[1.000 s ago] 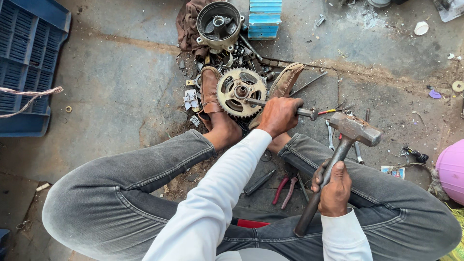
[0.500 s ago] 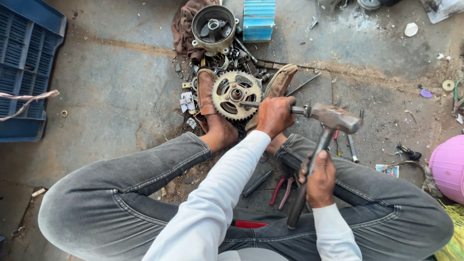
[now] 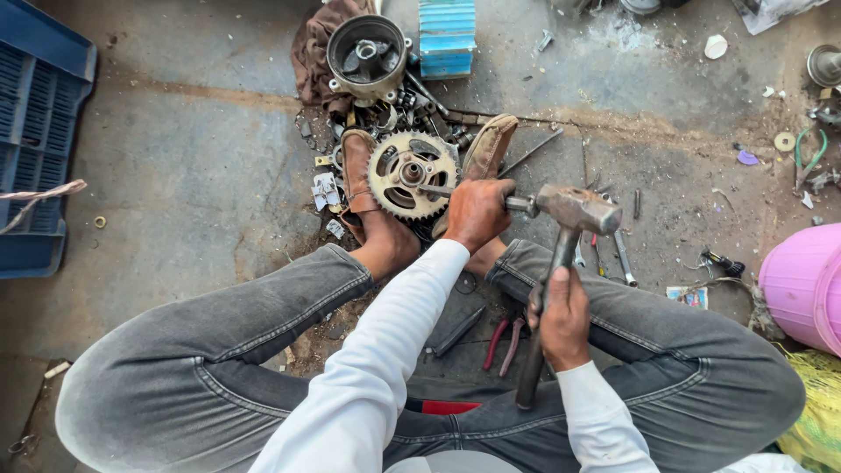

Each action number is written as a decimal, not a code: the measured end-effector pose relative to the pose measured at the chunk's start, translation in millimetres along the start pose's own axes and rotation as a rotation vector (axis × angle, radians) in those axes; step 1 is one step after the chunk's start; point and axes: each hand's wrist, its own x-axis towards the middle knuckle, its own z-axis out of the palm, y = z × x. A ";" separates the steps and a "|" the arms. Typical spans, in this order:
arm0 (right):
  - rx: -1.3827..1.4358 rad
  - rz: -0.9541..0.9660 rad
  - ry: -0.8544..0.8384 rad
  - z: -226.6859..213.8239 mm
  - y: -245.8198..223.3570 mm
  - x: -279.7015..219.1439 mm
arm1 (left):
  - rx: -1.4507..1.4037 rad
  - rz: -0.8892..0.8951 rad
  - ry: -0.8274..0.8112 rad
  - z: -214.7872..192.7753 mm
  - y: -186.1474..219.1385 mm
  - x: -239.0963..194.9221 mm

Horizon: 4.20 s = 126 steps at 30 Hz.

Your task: The person sits on the ground and uses their bare feet to hold a metal gear steady. They use a hammer and a metal punch to repeatedly strike the center of the gear, likely to remove a stuck component. They also use a wrench to attempt to loosen a part of the gear.

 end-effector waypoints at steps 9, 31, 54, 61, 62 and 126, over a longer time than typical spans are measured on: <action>0.072 -0.029 -0.039 0.6 -1.6 -16.3 | -0.059 0.030 -0.001 -6.4 -6.6 -10.7; 0.073 0.055 0.043 14.3 0.2 -24.1 | -0.101 0.027 -0.040 12.1 -19.4 -8.1; 0.132 -0.138 0.040 -45.1 -4.6 -27.9 | -0.024 0.065 -0.044 5.7 -8.7 -2.6; 0.126 -0.099 0.050 -45.2 4.3 -22.1 | -0.022 0.060 -0.038 5.1 -9.4 1.5; 0.130 -0.090 0.046 -45.0 4.6 -21.0 | -0.018 0.068 -0.025 5.1 -10.1 3.3; 0.114 0.047 0.050 -44.5 -0.4 -27.9 | -0.031 0.107 0.017 0.0 -9.6 -6.2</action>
